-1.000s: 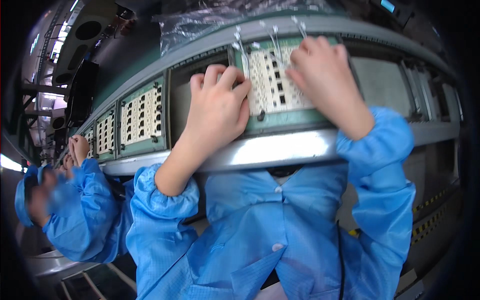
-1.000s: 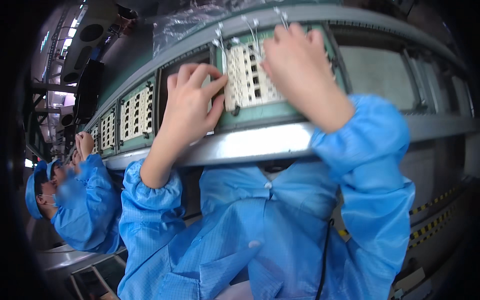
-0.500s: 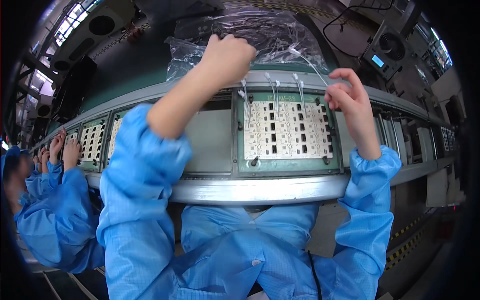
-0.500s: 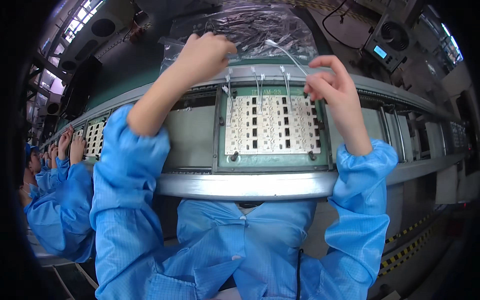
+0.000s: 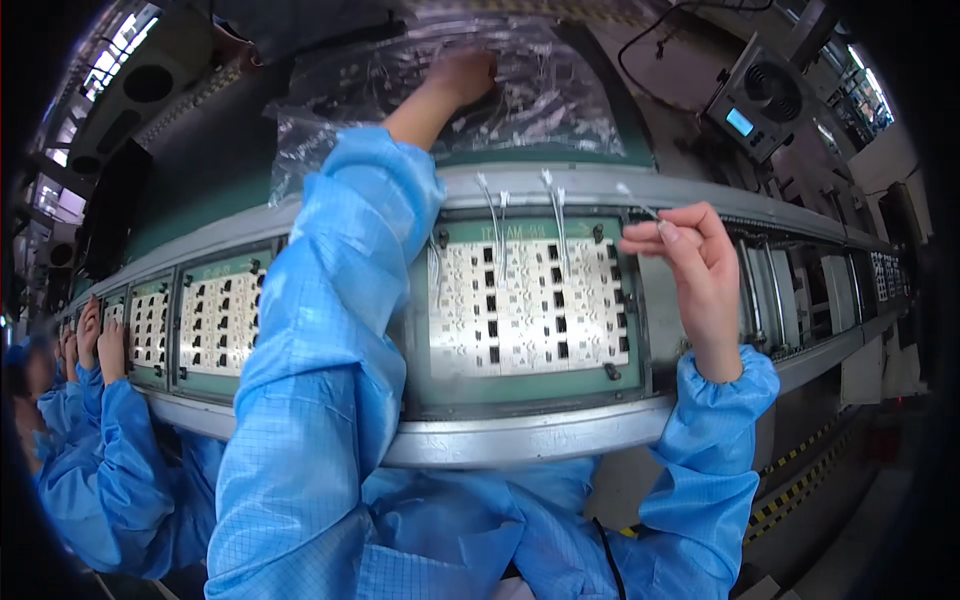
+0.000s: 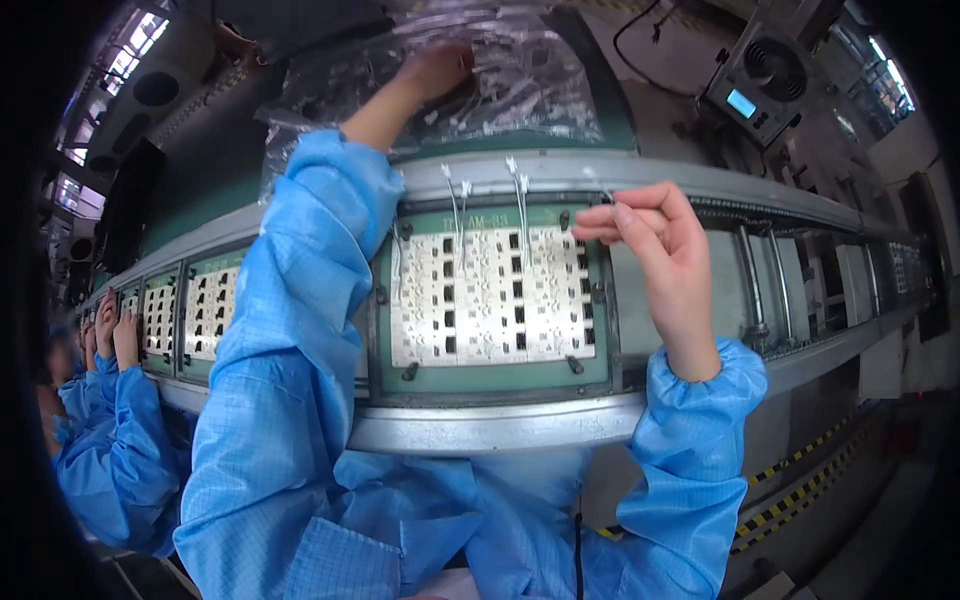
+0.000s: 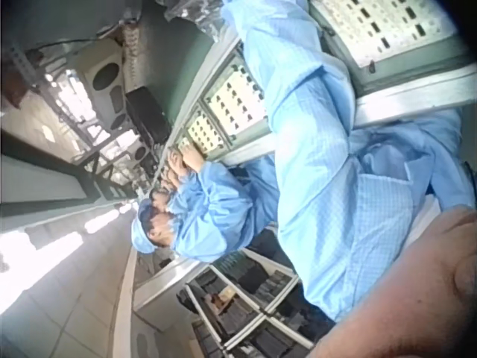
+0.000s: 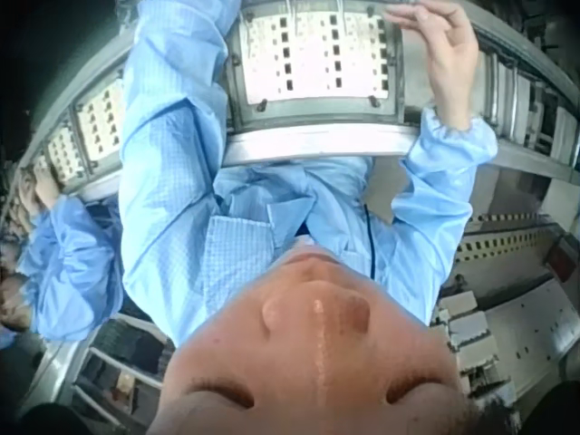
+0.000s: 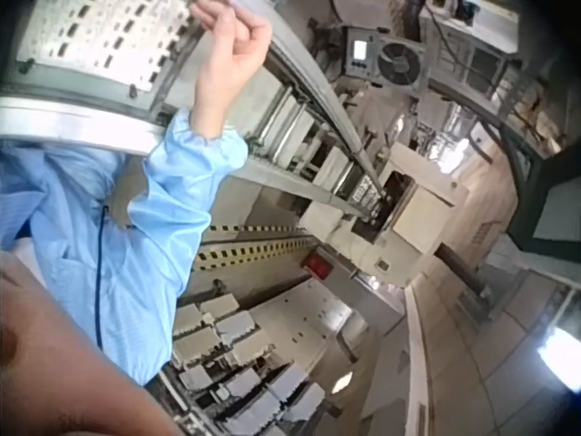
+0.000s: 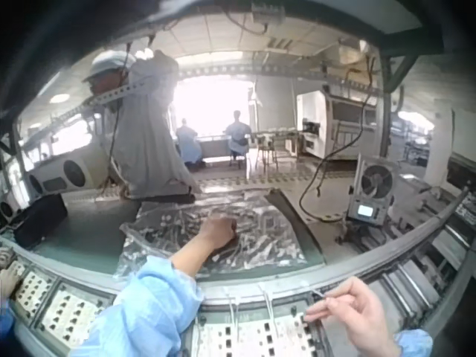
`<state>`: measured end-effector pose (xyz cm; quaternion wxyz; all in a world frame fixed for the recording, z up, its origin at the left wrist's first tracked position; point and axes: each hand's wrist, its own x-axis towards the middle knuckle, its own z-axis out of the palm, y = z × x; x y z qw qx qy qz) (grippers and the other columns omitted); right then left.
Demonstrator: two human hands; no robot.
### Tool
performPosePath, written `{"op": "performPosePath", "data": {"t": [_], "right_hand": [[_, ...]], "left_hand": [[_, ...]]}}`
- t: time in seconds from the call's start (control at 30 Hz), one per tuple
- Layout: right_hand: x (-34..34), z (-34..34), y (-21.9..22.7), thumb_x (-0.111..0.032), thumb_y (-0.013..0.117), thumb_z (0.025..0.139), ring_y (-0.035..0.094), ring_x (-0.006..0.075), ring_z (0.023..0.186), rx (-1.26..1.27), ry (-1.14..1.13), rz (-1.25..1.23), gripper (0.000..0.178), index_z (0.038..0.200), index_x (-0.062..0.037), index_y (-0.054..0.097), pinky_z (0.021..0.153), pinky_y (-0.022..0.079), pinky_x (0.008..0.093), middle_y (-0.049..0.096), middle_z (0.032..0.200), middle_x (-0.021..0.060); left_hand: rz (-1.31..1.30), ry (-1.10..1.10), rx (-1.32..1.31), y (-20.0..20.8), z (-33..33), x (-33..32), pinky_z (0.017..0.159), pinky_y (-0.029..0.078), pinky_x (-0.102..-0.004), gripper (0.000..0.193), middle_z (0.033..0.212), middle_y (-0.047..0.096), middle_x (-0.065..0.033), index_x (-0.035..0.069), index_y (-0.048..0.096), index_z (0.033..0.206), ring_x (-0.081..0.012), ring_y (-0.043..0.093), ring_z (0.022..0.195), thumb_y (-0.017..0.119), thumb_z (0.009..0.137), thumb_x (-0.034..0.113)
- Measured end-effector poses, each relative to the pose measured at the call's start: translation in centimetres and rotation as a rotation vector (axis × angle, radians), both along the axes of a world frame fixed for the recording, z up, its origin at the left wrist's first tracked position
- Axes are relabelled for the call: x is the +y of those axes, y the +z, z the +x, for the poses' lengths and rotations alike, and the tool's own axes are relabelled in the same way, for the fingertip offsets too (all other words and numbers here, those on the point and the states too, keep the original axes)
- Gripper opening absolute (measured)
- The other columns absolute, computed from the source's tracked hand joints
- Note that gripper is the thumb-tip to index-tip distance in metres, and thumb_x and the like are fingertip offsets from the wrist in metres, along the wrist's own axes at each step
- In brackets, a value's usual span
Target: The person is inserting wires into a circuit board panel on a production line.
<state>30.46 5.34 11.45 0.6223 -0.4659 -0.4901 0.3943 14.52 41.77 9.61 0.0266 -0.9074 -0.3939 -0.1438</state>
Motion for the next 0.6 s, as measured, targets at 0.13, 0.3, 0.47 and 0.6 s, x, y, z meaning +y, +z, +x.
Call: {"op": "performPosePath", "data": {"t": [0.13, 0.3, 0.47, 0.6], "right_hand": [[0.6, -2.1, 0.1, 0.001, 0.053, 0.098, 0.07, 0.0214, 0.096, -0.493, -0.046, 0.099, 0.01, 0.106, 0.0046, 0.058, 0.086, 0.053, 0.0302, 0.071, 0.099, 0.0147], [1.1, -2.0, -1.1, 0.004, 0.06, 0.092, 0.067, 0.0194, 0.084, -0.937, -0.043, 0.153, 0.01, 0.101, 0.0037, 0.065, 0.075, 0.052, 0.0291, 0.068, 0.092, 0.0112], [-0.1, -3.2, -1.5, 0.006, 0.061, 0.09, 0.066, 0.0194, 0.08, -1.132, -0.056, 0.268, 0.01, 0.097, 0.0018, 0.067, 0.074, 0.052, 0.0292, 0.067, 0.091, 0.0112], [-0.4, -4.6, -1.1, 0.003, 0.063, 0.092, 0.069, 0.0157, 0.088, -0.917, -0.155, 0.165, 0.009, 0.101, 0.0032, 0.065, 0.079, 0.053, 0.0267, 0.072, 0.098, 0.0116]], "left_hand": [[0.184, 0.112, -0.264, -2.2, -0.8, 3.7, 0.079, 0.049, -0.0402, 0.019, 0.101, 0.071, -0.014, 0.005, 0.074, 0.093, -0.0312, 0.065, 0.092, 0.074, 0.08, 0.019], [-0.248, -0.098, -0.247, 4.6, -4.8, 4.0, 0.077, 0.054, -0.04, 0.031, 0.101, 0.073, -0.0164, 0.007, 0.076, 0.1, -0.0321, 0.07, 0.085, 0.078, 0.075, 0.026], [0.035, -0.149, -0.158, 9.5, -9.9, -3.0, 0.072, 0.053, -0.039, 0.026, 0.091, 0.073, -0.0145, 0.006, 0.075, 0.094, -0.027, 0.069, 0.078, 0.078, 0.076, 0.024], [-0.087, -0.077, -0.441, 11.4, -12.4, -6.0, 0.07, 0.053, -0.0377, 0.03, 0.088, 0.071, -0.0144, -0.002, 0.071, 0.097, -0.021, 0.068, 0.078, 0.076, 0.08, 0.023]]}}
